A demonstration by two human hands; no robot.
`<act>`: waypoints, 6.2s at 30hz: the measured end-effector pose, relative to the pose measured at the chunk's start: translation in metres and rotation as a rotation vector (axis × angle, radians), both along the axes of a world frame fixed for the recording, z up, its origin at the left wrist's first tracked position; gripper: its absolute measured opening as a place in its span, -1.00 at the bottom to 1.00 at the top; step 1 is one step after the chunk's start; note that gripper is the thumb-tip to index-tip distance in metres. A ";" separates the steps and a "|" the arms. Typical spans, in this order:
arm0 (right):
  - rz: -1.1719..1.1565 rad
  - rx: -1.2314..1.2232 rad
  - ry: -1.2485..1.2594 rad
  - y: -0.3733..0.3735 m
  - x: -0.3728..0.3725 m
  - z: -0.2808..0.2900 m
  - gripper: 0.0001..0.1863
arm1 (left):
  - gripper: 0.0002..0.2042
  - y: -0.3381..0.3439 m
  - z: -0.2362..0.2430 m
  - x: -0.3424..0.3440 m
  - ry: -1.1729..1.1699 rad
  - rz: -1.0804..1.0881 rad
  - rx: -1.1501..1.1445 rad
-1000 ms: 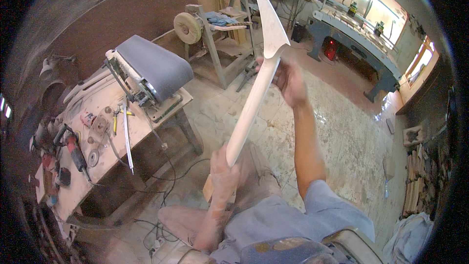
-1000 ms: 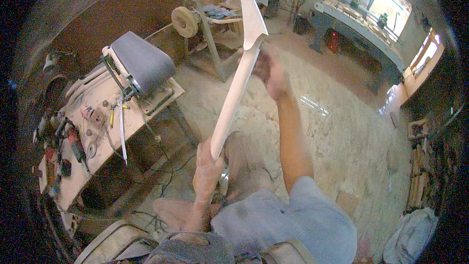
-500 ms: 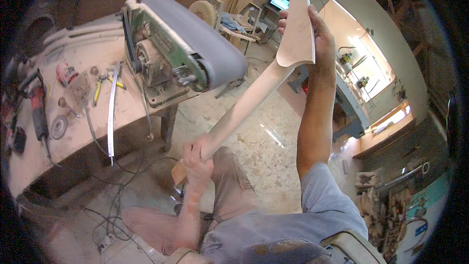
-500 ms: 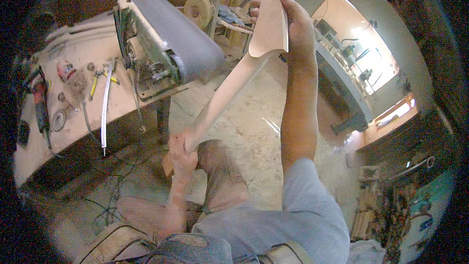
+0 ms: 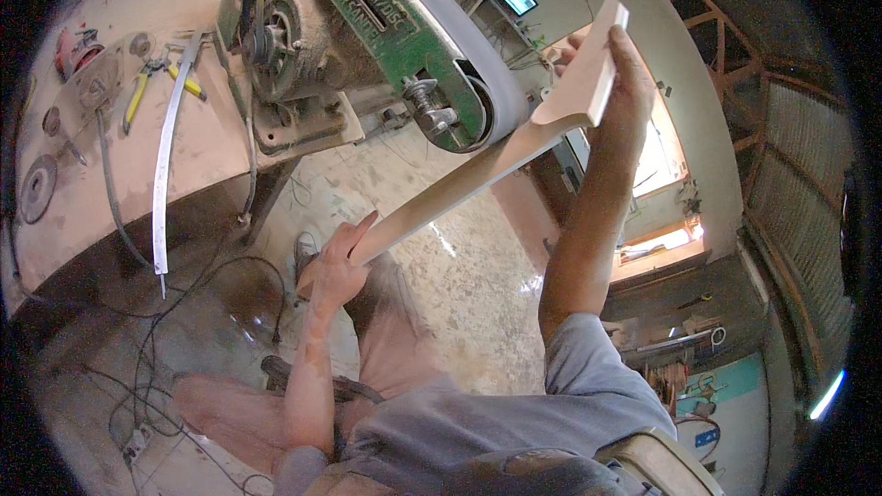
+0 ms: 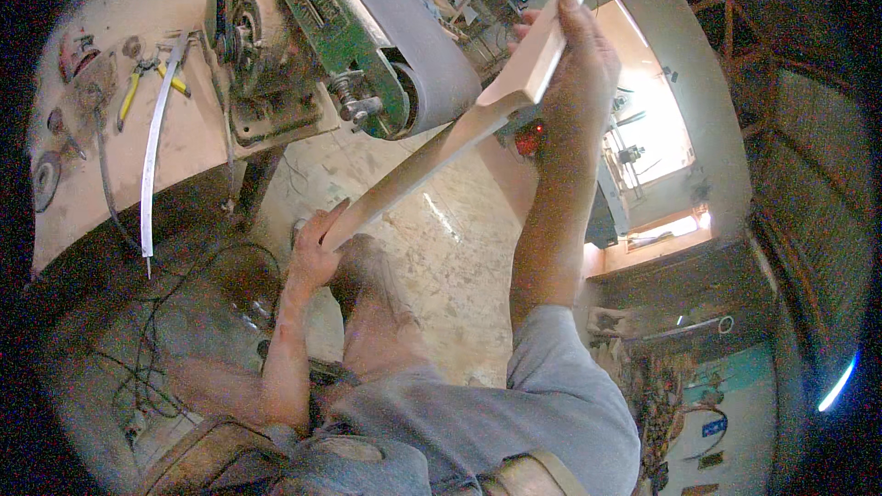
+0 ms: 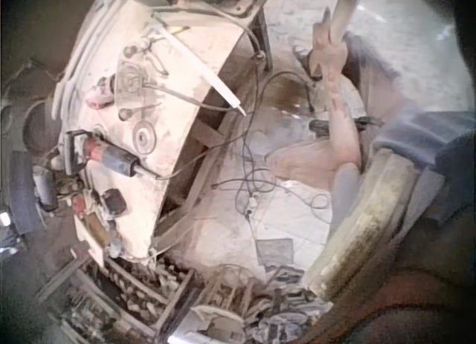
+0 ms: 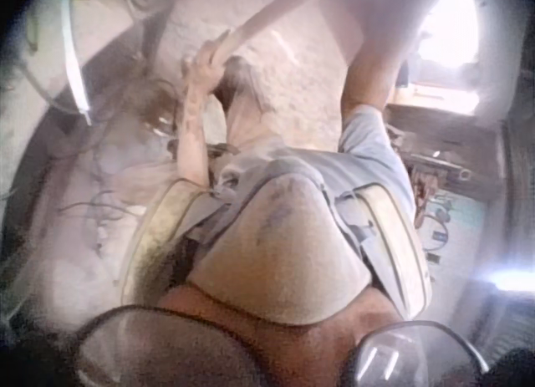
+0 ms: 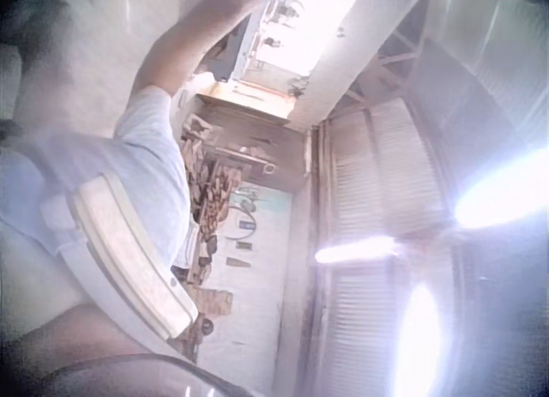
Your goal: The person shapes a wooden guitar neck on a stationary belt sander, turning the object to sand the back and the heel, and then holds it up to inspect the profile.
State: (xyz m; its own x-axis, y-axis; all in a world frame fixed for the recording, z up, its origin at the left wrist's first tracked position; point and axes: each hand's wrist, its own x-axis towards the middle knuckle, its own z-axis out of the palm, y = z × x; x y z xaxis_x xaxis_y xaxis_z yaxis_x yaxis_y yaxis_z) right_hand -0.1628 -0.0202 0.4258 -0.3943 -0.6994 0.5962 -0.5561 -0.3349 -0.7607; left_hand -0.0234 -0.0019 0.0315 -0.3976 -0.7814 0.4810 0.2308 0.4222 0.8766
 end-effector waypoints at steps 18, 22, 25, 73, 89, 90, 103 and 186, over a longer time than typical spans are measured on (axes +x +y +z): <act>-0.125 -0.053 0.132 -0.010 -0.007 -0.001 -0.42 | -0.43 0.002 0.016 -0.011 -0.031 -0.133 0.019; -0.131 -0.027 0.202 -0.010 -0.014 0.005 -0.35 | -0.46 0.003 0.023 -0.005 -0.041 -0.207 0.116; -0.149 -0.043 0.223 -0.011 -0.017 0.012 -0.34 | -0.48 0.002 0.026 -0.005 -0.051 -0.208 0.148; -0.482 -0.378 0.496 0.011 -0.019 -0.036 -0.21 | -0.45 -0.012 -0.007 -0.036 0.141 -1.160 0.653; 0.137 -0.112 -0.634 0.123 -0.076 -0.127 -0.30 | -0.42 0.104 0.115 -0.031 -0.338 0.179 -0.011; 0.159 -0.056 -0.645 0.132 -0.057 -0.141 -0.34 | -0.40 0.111 0.115 -0.036 -0.368 0.223 -0.074; -0.298 0.124 -0.430 0.207 -0.087 -0.141 -0.35 | -0.57 0.077 0.243 -0.010 -0.186 0.231 -0.594; 0.161 0.060 -0.109 -0.032 0.010 0.026 -0.31 | -0.51 0.017 0.188 0.007 0.590 -0.891 0.954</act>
